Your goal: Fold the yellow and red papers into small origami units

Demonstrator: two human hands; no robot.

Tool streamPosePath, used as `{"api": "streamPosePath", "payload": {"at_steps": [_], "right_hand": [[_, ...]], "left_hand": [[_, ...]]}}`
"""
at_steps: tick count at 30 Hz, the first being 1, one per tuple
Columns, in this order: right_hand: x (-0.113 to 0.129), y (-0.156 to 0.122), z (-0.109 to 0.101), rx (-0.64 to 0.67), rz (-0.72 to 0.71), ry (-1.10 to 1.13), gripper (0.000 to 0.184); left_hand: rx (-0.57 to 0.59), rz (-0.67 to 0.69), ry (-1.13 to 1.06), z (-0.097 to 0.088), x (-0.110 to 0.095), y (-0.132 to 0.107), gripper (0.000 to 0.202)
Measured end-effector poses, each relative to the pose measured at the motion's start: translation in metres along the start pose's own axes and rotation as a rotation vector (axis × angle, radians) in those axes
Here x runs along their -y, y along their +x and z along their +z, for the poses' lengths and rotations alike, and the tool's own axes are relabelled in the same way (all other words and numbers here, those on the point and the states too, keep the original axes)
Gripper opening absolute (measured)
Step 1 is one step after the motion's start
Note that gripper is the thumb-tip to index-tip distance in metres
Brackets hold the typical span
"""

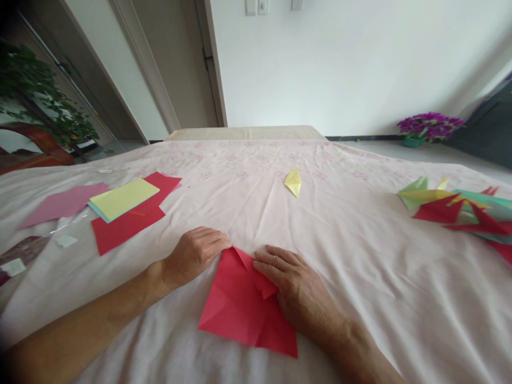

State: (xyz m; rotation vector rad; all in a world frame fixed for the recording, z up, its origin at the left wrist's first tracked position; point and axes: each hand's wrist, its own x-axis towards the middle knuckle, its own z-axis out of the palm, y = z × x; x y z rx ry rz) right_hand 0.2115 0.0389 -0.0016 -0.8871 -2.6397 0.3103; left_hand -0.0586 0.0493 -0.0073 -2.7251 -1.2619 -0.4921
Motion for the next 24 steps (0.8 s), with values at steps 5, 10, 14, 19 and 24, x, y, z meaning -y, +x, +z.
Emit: {"api": "streamPosePath", "payload": {"at_steps": [5, 10, 14, 19, 24], "right_hand": [[0.0, -0.002, -0.005, -0.033, -0.012, -0.086, 0.044], [0.007, 0.003, -0.006, -0.074, -0.01, -0.149, 0.024], [0.013, 0.008, -0.005, -0.043, -0.026, -0.169, 0.019], [0.015, 0.012, -0.004, -0.063, -0.031, -0.176, 0.02], [0.01, 0.013, -0.006, -0.043, 0.001, -0.17, 0.017]], "left_hand": [[0.113, -0.027, 0.033, -0.017, -0.01, 0.005, 0.016], [0.131, -0.084, 0.118, -0.023, -0.027, 0.012, 0.007], [0.084, -0.098, 0.22, -0.015, -0.039, 0.009, 0.006], [0.107, -0.096, 0.319, -0.008, -0.041, 0.004, 0.009], [0.11, -0.078, 0.299, -0.007, -0.037, 0.002, 0.011]]}}
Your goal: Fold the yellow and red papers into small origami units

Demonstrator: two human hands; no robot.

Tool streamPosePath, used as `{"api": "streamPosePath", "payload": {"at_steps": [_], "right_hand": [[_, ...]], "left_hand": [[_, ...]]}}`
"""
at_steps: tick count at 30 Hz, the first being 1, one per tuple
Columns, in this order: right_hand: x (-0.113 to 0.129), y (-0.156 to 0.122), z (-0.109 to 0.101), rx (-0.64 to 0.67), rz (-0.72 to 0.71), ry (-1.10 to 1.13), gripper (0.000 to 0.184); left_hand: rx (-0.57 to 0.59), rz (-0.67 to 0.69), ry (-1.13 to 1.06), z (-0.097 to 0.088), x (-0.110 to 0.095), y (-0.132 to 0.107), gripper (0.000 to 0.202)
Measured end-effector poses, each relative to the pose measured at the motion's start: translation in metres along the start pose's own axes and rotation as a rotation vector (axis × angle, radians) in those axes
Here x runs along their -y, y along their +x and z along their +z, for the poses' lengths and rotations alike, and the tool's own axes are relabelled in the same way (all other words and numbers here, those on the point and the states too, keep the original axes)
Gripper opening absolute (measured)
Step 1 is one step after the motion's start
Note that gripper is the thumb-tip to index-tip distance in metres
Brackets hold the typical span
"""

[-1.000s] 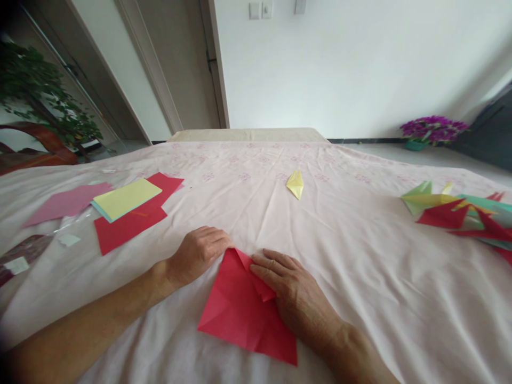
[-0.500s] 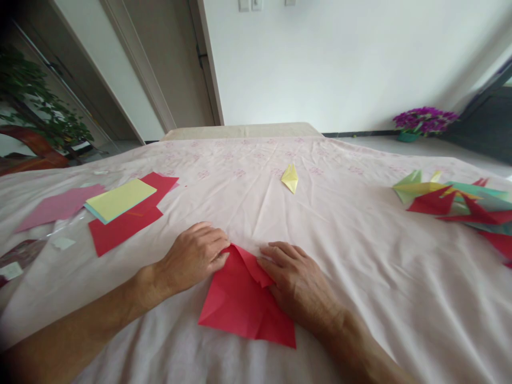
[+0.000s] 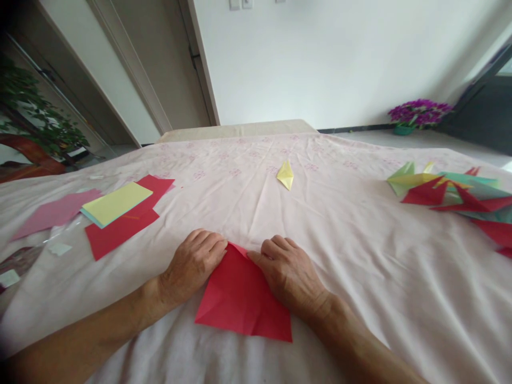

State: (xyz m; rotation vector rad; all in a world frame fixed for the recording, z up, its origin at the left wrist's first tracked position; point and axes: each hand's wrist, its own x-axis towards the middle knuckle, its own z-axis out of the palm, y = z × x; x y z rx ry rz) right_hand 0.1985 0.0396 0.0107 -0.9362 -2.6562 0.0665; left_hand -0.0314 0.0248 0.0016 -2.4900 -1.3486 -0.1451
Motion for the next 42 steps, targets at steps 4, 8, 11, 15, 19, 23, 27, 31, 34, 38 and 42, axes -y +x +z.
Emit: {"api": "streamPosePath", "payload": {"at_steps": [4, 8, 11, 15, 19, 23, 27, 31, 34, 38, 42], "right_hand": [[-0.001, -0.001, 0.001, 0.003, -0.004, -0.028, 0.015], [0.001, -0.002, 0.002, 0.027, -0.015, -0.063, 0.012], [0.004, -0.003, 0.003, 0.043, 0.0, -0.076, 0.01], [0.008, -0.006, 0.003, 0.064, 0.032, -0.071, 0.013], [0.01, -0.007, 0.002, 0.051, 0.034, -0.066, 0.013], [0.011, -0.008, 0.001, 0.019, 0.006, -0.091, 0.012], [0.011, -0.009, 0.002, 0.022, 0.0, -0.093, 0.013], [0.011, -0.01, 0.005, 0.039, 0.027, -0.056, 0.013], [0.013, -0.011, 0.005, 0.039, 0.034, -0.032, 0.013], [0.016, -0.011, 0.004, 0.046, 0.034, -0.006, 0.012], [0.019, -0.012, 0.005, 0.004, 0.059, 0.017, 0.015]], "left_hand": [[-0.016, -0.003, -0.019, 0.003, 0.001, -0.003, 0.012], [-0.017, -0.007, -0.012, 0.005, 0.002, -0.004, 0.013], [-0.019, -0.001, -0.022, 0.005, 0.004, -0.004, 0.012], [-0.032, -0.013, -0.073, 0.005, 0.007, -0.004, 0.012], [-0.045, -0.031, -0.103, 0.005, 0.009, -0.005, 0.011], [-0.054, -0.029, -0.108, 0.005, 0.011, -0.004, 0.012], [-0.05, -0.043, -0.125, 0.003, 0.012, -0.002, 0.013], [-0.04, -0.07, -0.146, 0.001, 0.011, 0.001, 0.012], [-0.033, -0.081, -0.143, 0.001, 0.01, 0.001, 0.013], [-0.036, -0.072, -0.108, 0.001, 0.008, 0.001, 0.012], [-0.061, -0.063, -0.093, 0.002, 0.006, 0.0, 0.011]]}}
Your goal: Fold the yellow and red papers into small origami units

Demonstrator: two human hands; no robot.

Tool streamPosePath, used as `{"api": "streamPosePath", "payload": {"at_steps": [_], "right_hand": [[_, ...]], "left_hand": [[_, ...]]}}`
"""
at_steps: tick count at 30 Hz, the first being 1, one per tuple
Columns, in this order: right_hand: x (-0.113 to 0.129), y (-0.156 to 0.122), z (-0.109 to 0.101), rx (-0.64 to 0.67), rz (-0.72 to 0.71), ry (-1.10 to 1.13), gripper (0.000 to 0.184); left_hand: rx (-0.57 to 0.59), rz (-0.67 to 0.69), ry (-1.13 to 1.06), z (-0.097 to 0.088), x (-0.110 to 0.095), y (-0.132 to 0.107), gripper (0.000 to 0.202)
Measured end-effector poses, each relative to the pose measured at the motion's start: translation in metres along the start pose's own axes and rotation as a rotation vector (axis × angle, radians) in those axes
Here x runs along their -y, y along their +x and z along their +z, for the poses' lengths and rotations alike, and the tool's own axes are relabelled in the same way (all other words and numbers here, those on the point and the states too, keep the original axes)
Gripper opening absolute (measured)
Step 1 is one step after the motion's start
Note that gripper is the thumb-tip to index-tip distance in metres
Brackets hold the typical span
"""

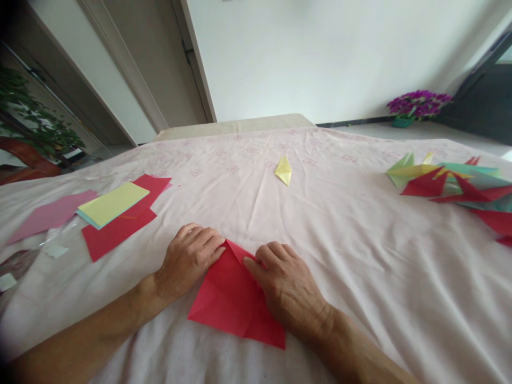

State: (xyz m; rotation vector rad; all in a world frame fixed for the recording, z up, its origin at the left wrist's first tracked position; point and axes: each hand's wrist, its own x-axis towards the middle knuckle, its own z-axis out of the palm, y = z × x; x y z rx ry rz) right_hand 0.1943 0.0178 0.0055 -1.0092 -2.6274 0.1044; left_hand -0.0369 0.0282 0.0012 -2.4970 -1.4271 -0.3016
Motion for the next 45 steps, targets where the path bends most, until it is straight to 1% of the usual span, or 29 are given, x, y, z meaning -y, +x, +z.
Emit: {"api": "streamPosePath", "payload": {"at_steps": [6, 11, 15, 22, 26, 29, 32, 39, 45], "right_hand": [[0.002, -0.003, 0.004, -0.005, -0.002, 0.033, 0.014], [0.004, -0.004, 0.005, 0.021, 0.012, 0.069, 0.02], [0.003, -0.005, 0.005, 0.041, -0.014, 0.106, 0.02], [0.001, -0.004, 0.007, 0.064, -0.041, 0.086, 0.02], [0.002, -0.001, 0.005, 0.074, -0.042, 0.069, 0.019], [0.003, 0.0, 0.005, 0.087, -0.043, 0.064, 0.015], [0.002, -0.001, 0.005, 0.093, -0.045, 0.066, 0.016], [0.002, -0.002, 0.004, 0.114, -0.035, 0.1, 0.017], [0.002, 0.0, 0.004, 0.132, -0.027, 0.092, 0.016]], "left_hand": [[-0.008, -0.011, -0.015, 0.0, 0.0, -0.001, 0.011], [-0.004, -0.02, -0.011, -0.001, 0.0, 0.0, 0.011], [-0.011, -0.016, -0.001, 0.0, 0.002, 0.0, 0.01], [-0.045, -0.002, 0.006, 0.001, 0.003, 0.0, 0.011], [-0.065, 0.0, -0.028, 0.0, 0.003, 0.0, 0.011], [-0.057, -0.031, -0.079, 0.001, 0.006, -0.001, 0.01], [-0.041, -0.075, -0.144, 0.004, 0.01, 0.0, 0.01], [-0.076, -0.139, -0.304, 0.012, 0.018, 0.008, 0.005], [-0.052, -0.203, -0.346, 0.013, 0.02, 0.012, 0.005]]}}
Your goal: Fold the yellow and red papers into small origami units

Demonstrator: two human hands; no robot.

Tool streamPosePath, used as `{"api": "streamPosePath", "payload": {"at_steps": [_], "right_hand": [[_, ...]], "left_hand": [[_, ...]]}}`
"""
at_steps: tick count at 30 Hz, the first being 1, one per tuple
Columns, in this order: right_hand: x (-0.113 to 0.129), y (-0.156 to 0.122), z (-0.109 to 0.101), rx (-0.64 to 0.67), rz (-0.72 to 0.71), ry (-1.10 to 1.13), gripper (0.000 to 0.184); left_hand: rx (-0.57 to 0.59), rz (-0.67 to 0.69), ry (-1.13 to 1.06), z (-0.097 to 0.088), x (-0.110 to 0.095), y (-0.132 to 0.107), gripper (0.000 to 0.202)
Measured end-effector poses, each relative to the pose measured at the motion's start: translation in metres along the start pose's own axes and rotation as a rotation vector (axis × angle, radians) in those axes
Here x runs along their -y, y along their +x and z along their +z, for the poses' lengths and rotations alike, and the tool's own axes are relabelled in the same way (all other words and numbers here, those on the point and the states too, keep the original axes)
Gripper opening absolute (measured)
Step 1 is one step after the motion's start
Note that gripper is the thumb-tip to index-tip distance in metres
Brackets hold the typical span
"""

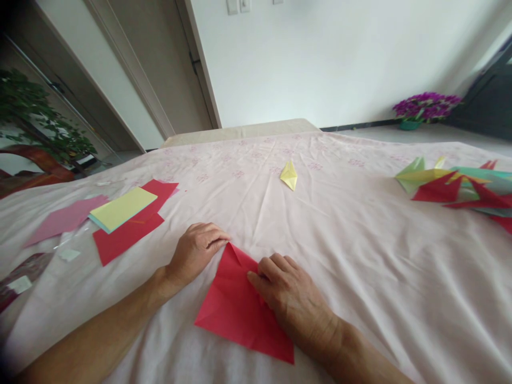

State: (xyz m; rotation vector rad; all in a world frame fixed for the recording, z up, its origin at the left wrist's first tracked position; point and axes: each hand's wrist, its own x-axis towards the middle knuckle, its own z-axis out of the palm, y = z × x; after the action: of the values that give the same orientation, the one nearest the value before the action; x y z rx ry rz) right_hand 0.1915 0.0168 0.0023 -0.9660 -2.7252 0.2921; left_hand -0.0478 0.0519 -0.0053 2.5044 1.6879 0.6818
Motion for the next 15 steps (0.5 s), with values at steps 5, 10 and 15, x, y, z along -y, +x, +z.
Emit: {"api": "streamPosePath", "payload": {"at_steps": [5, 10, 15], "right_hand": [[0.0, 0.0, 0.0, -0.02, -0.014, -0.025, 0.012], [0.0, -0.001, 0.0, -0.037, -0.024, -0.03, 0.011], [0.0, 0.0, -0.001, -0.055, -0.028, -0.025, 0.01]], "left_hand": [[-0.01, -0.036, 0.016, 0.004, -0.001, 0.002, 0.005], [-0.079, -0.041, 0.002, 0.0, -0.003, -0.004, 0.014], [-0.138, 0.131, -0.028, -0.008, -0.011, -0.025, 0.03]]}}
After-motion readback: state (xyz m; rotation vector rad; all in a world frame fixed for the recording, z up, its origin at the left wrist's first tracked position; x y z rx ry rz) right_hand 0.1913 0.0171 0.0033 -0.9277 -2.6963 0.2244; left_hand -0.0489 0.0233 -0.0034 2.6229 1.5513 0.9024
